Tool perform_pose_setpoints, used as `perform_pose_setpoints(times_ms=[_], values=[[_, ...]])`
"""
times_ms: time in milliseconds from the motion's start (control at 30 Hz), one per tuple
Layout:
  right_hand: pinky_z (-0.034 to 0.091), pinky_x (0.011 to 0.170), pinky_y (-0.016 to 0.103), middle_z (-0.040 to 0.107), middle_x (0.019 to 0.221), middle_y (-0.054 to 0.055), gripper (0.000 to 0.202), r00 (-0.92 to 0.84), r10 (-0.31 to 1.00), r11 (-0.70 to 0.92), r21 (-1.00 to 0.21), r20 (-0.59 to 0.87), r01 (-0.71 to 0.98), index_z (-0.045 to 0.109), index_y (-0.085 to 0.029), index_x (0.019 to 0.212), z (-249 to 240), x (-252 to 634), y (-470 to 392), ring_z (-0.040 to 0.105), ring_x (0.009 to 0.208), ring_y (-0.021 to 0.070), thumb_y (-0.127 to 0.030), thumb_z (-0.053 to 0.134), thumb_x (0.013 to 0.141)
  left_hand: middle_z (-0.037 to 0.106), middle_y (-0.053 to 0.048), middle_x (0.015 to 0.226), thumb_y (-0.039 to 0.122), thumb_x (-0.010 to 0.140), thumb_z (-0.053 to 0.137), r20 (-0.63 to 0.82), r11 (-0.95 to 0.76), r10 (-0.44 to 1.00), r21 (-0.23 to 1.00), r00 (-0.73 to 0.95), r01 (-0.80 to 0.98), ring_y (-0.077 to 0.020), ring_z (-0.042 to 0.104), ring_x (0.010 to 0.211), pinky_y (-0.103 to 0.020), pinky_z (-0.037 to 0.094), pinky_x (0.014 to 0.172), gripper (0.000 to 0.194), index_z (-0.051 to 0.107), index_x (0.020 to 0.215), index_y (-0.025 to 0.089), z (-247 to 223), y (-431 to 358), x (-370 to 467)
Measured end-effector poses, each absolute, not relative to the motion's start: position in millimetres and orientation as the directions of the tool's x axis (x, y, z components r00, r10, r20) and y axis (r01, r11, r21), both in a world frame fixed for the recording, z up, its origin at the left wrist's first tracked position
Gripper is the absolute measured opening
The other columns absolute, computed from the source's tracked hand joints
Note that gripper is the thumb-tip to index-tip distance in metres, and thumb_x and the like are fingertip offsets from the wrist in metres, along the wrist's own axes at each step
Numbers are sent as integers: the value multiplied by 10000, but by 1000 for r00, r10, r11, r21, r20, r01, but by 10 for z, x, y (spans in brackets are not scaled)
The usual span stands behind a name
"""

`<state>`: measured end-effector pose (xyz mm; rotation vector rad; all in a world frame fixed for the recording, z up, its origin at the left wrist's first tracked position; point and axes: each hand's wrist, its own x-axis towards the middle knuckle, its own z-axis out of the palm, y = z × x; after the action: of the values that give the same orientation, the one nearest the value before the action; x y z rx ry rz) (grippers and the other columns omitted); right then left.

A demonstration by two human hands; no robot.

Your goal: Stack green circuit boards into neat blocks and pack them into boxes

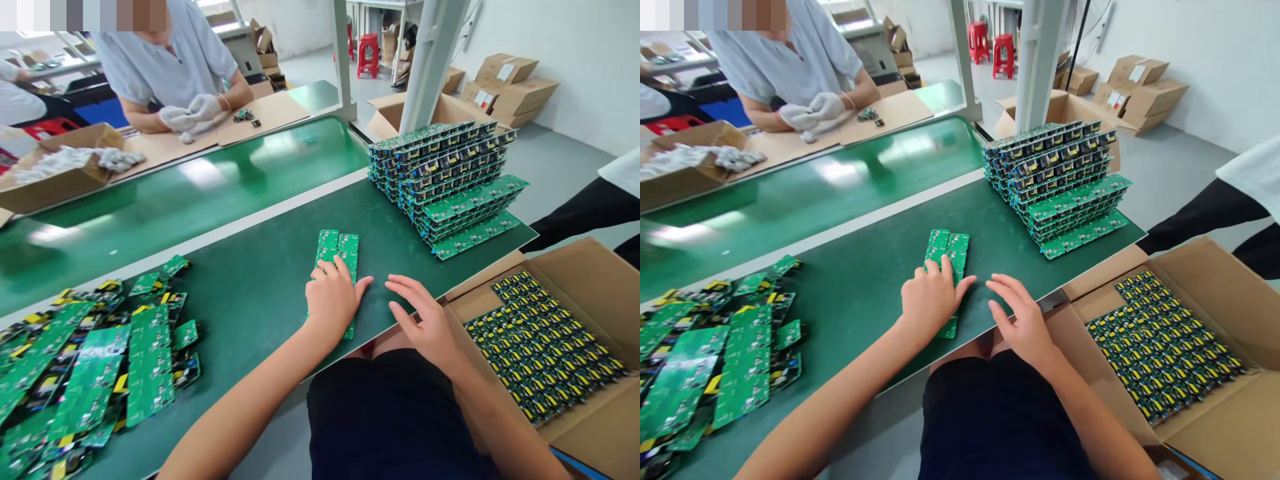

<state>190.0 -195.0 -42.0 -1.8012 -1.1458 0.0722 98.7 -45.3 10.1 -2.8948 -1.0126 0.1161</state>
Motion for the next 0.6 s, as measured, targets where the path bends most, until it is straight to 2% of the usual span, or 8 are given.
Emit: perform_pose_setpoints(times_ms=[100,200,233,300,367,433,500,600], values=[[517,1010,351,652,1248,47,315,559,707,-55,-755,433,654,657,-274,1204,-395,1848,-2113,620,1151,181,-175,551,924,606,-290,1272,585,952,294,-39,-875,480,-89,877,475,-394,619,1145,-519,528,881,718,453,1406,52,137,-243,1004],[550,923,319,700,1113,31,284,670,584,-26,-815,458,579,689,-283,1116,-467,1840,-2352,658,1040,169,-140,538,922,343,-98,1574,584,943,359,-35,-996,-87,-31,996,-89,-321,299,1460,-574,226,1177,596,397,1461,292,2,189,894],[560,881,310,710,1050,27,264,724,516,-25,-837,457,546,696,-280,1079,-537,1853,-2445,668,987,165,-143,529,927,295,-60,1597,606,931,369,-43,-976,-217,4,975,-217,-296,259,1479,-562,156,1203,597,378,1464,337,-66,330,857],[573,803,296,711,953,24,228,827,359,-68,-872,433,486,694,-265,1033,-769,1913,-2652,676,884,157,-169,509,941,260,-60,1607,637,901,412,-31,-945,-324,54,946,-322,-296,229,1489,-550,112,1213,653,349,1478,338,-211,535,812],[580,771,304,707,937,35,216,886,245,-211,-870,393,444,676,-238,1044,-1111,2033,-2899,678,833,157,-206,482,957,275,-64,1601,605,902,435,-13,-944,-321,86,947,-318,-302,240,1485,-545,125,1211,654,341,1485,323,-340,605,811],[584,805,344,702,996,72,265,901,261,-469,-770,346,431,654,-197,1085,-1507,2224,-3191,683,882,180,-217,417,969,315,-52,1589,548,920,426,11,-969,-232,80,973,-233,-302,264,1477,-557,154,1204,612,342,1485,328,-435,560,843],[562,890,383,691,1082,109,359,885,429,-765,-447,183,464,642,-174,1136,-1877,2473,-3508,660,1018,205,-152,336,950,351,-69,1573,502,947,381,62,-996,-45,70,997,-49,-319,284,1467,-585,202,1184,559,377,1472,310,-488,463,899],[509,988,428,664,1189,167,458,880,475,-859,-228,-15,459,655,-145,1179,-2274,2889,-3914,618,1141,254,-23,401,818,328,-223,1554,475,975,271,117,-948,309,112,944,297,-441,275,1441,-688,296,1082,591,434,1443,153,-478,371,1012]])
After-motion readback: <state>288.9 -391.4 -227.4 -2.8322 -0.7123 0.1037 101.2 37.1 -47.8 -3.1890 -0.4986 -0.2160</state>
